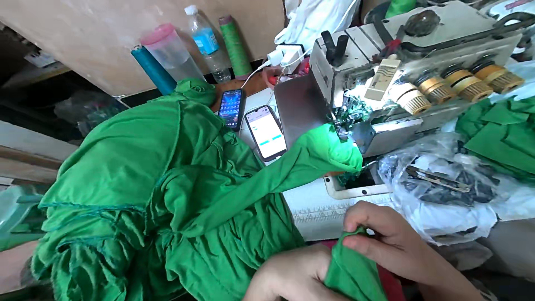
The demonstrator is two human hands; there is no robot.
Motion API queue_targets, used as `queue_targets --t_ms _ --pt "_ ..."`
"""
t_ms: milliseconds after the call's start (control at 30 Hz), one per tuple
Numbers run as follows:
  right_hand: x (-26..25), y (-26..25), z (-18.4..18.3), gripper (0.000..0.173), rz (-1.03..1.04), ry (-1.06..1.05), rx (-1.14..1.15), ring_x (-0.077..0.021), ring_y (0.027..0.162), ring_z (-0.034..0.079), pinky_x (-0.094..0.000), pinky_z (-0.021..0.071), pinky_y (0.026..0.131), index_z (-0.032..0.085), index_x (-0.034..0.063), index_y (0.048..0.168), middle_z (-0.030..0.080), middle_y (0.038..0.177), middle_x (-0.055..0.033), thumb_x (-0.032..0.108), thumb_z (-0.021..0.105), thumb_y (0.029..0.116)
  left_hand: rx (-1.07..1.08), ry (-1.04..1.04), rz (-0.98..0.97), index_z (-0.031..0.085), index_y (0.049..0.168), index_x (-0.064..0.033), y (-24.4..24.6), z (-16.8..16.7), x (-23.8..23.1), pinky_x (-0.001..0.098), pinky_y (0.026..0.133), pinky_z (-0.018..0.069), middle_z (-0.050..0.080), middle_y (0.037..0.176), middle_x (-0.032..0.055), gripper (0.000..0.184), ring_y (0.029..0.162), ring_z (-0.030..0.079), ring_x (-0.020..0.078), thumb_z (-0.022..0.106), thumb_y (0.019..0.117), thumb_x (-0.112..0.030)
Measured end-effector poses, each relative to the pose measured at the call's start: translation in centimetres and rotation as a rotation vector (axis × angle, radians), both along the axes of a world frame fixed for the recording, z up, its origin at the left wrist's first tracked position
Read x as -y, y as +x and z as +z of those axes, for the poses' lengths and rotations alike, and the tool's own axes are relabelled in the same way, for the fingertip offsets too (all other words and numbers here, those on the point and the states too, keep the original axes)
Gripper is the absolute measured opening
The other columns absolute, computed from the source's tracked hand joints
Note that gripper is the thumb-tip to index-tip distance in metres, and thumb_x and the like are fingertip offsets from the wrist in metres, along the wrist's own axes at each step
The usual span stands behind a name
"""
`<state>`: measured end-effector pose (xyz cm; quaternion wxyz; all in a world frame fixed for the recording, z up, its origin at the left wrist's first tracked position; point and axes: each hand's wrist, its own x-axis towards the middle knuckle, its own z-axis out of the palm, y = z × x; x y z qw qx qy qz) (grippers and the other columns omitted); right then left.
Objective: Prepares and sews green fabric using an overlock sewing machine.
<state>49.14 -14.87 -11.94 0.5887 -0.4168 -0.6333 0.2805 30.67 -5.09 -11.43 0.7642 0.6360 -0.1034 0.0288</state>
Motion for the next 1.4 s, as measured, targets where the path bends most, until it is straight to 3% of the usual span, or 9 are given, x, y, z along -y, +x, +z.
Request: queue_targets --t_ms 133,233,433,600,700,833,967,1133,1400 --pt "0.3 1.0 -0.5 0.032 -0.071 0.01 -0.022 0.0088 0.081 0.056 -0.0075 0.047 0.067 0.063 0.0194 0.124 0.06 0.117 0.0074 0.043 0.052 0.1063 0.06 -0.118 0.277 0.069 0.121 -0.0141 -0.4 0.4 -0.4 0.0188 0.093 0.0549 0.074 0.111 -0.0097 0.023 0.103 0.066 -0.0048 0.063 0.1019 -0.026" --pt "0.5 1.4 0.2 0.035 -0.104 0.086 0.075 0.0021 0.112 0.059 -0.0144 0.0525 0.091 0.063 0.0238 0.13 0.056 0.138 0.007 0.043 0.064 0.1003 0.039 -0.226 0.399 0.071 0.125 -0.0205 -0.7 0.6 -0.7 0.0222 0.097 0.0552 0.074 0.118 -0.0092 0.025 0.108 0.068 -0.0012 0.063 0.1016 -0.027" --pt "-0.1 -0.1 0.3 0.004 -0.222 0.236 0.261 -0.0035 0.119 0.057 -0.0181 0.0475 0.103 0.065 0.0188 0.103 0.062 0.12 0.0052 0.021 0.064 0.1002 0.021 -0.235 0.328 0.07 0.125 -0.0233 -0.3 0.7 -0.1 0.0165 0.097 0.0519 0.072 0.118 -0.0155 0.026 0.109 0.064 -0.008 0.056 0.1052 -0.031" --pt "0.0 -0.3 1.1 0.006 -0.237 0.314 0.25 -0.0043 0.101 0.057 -0.0169 0.0444 0.096 0.069 0.0177 0.103 0.059 0.092 0.004 0.021 0.064 0.1006 -0.108 -0.182 0.716 0.072 0.103 -0.0181 -0.2 2.2 0.1 0.0191 0.082 0.0581 0.076 0.097 -0.0107 0.013 0.089 0.07 -0.0025 0.067 0.0981 -0.03" --pt "-0.2 -0.6 1.1 0.009 -0.192 0.314 0.264 -0.0053 0.108 0.058 -0.0186 0.0447 0.1 0.07 0.0182 0.103 0.062 0.099 0.0046 0.024 0.063 0.1018 -0.037 -0.135 0.799 0.06 0.115 -0.0143 -0.3 1.3 -0.8 0.0212 0.084 0.0581 0.072 0.1 -0.0107 0.017 0.091 0.069 -0.0013 0.061 0.1027 -0.025" --pt "-0.4 -0.8 1.0 0.02 -0.075 0.281 0.285 -0.0095 0.121 0.059 -0.0243 0.0437 0.108 0.068 0.0139 0.101 0.071 0.112 0.0034 0.029 0.056 0.1061 -0.01 -0.028 0.888 0.065 0.102 -0.0161 -0.4 1.2 -1.2 0.0187 0.077 0.0567 0.069 0.093 -0.0109 0.011 0.084 0.066 -0.0026 0.056 0.1056 -0.022" --pt "-0.6 -0.8 0.7 0.025 -0.056 0.215 0.307 -0.0066 0.106 0.067 -0.0266 0.0468 0.107 0.066 0.0116 0.107 0.073 0.099 0.0011 0.027 0.048 0.1097 0.047 0.127 0.911 0.067 0.106 -0.0093 -0.6 1.3 -1.7 0.0176 0.076 0.0556 0.071 0.093 -0.0092 0.008 0.084 0.066 -0.0027 0.065 0.0987 -0.01" --pt "-1.2 -0.9 0.6 0.018 -0.082 0.174 0.23 -0.0001 0.097 0.066 -0.0133 0.0518 0.089 0.067 0.0078 0.108 0.071 0.098 -0.0015 0.02 0.054 0.107 0.015 0.252 0.949 0.067 0.102 -0.0051 -0.4 1.6 -1.1 0.012 0.065 0.0496 0.065 0.079 -0.0098 0.007 0.07 0.058 -0.0062 0.063 0.0997 -0.01" --pt "-1.9 -1.3 0.6 0.012 -0.164 0.126 0.155 0.002 0.109 0.06 -0.0103 0.051 0.092 0.067 0.0087 0.104 0.064 0.121 -0.0044 0.018 0.059 0.104 0.025 0.493 0.988 0.071 0.098 -0.001 -0.5 2.0 -0.7 0.0185 0.082 0.0553 0.072 0.091 -0.0015 0.01 0.088 0.066 -0.0006 0.065 0.0946 -0.009"
